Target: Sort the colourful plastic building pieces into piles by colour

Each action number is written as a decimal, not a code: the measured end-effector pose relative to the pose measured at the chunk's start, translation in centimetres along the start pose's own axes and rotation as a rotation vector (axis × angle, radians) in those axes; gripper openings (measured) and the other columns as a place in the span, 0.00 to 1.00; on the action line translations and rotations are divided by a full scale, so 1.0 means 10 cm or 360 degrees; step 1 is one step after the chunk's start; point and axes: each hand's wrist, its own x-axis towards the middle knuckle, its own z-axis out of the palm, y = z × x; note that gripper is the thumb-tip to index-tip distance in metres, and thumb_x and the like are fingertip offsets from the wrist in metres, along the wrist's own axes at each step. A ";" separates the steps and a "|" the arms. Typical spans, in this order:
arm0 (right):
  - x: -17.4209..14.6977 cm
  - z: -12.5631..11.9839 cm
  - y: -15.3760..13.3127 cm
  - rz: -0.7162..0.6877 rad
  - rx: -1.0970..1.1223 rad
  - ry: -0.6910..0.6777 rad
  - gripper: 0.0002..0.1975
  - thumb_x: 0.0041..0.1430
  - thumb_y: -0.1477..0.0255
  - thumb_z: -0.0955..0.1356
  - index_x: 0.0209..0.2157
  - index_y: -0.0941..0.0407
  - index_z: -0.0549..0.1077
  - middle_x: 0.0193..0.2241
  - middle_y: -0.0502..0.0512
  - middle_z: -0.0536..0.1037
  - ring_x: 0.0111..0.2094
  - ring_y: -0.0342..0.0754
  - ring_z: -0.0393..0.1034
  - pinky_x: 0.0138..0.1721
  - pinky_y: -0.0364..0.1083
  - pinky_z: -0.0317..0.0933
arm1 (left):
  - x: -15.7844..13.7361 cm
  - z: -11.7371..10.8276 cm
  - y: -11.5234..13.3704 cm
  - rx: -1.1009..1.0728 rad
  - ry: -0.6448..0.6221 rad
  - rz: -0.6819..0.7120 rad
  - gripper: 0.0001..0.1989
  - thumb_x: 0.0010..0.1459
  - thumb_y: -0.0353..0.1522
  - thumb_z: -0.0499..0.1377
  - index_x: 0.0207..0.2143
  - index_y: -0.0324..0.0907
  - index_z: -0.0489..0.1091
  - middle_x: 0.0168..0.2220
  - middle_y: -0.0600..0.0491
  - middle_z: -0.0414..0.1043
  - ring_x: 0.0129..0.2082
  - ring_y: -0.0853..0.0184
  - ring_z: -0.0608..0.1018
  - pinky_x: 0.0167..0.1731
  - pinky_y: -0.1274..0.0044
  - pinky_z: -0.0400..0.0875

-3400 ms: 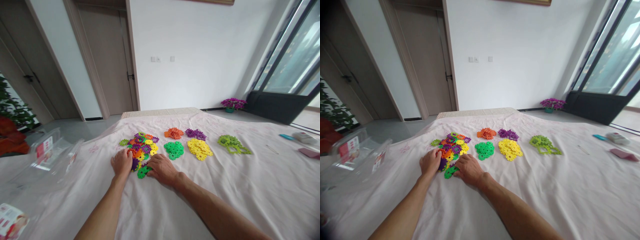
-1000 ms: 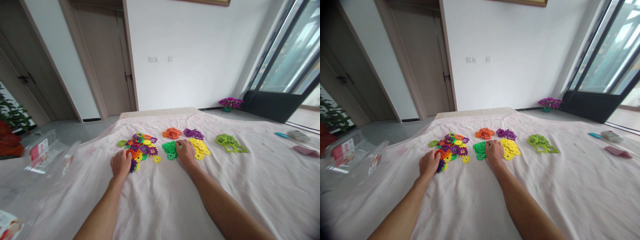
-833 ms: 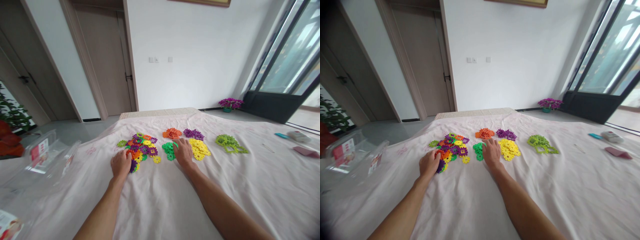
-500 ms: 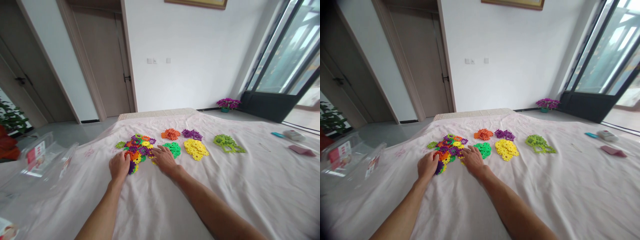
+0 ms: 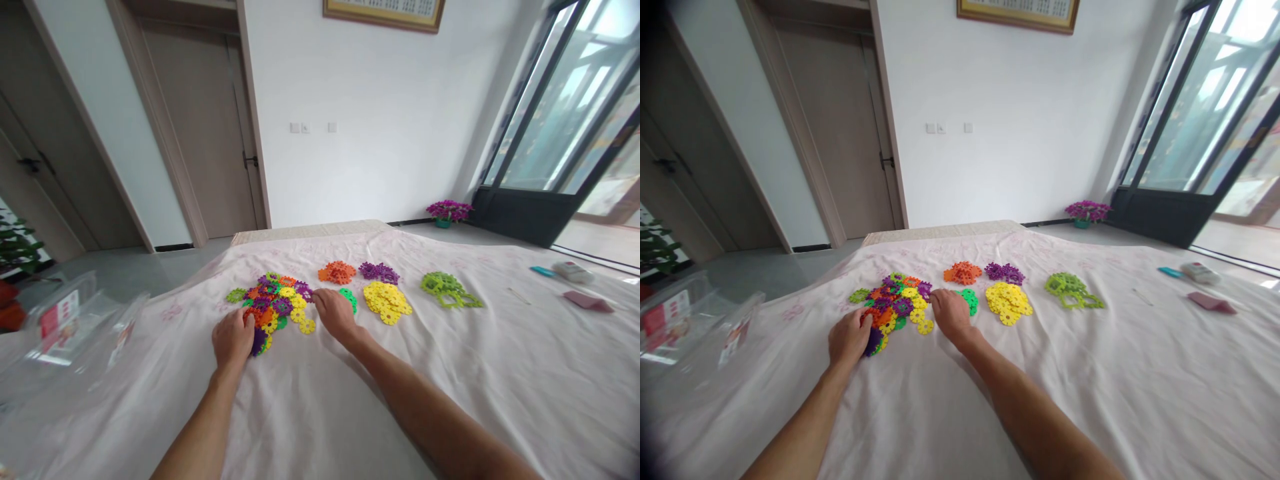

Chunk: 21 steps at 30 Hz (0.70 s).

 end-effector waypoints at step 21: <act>0.40 -0.90 1.64 0.1135 0.0436 0.0616 0.18 0.49 0.75 0.67 0.43 0.64 0.79 0.28 0.57 0.81 0.33 0.50 0.76 0.36 0.43 0.67 | 0.00 -0.02 0.04 -0.0020 0.0034 0.0000 0.21 0.64 0.36 0.47 0.51 0.41 0.73 0.49 0.46 0.77 0.50 0.59 0.76 0.51 0.70 0.65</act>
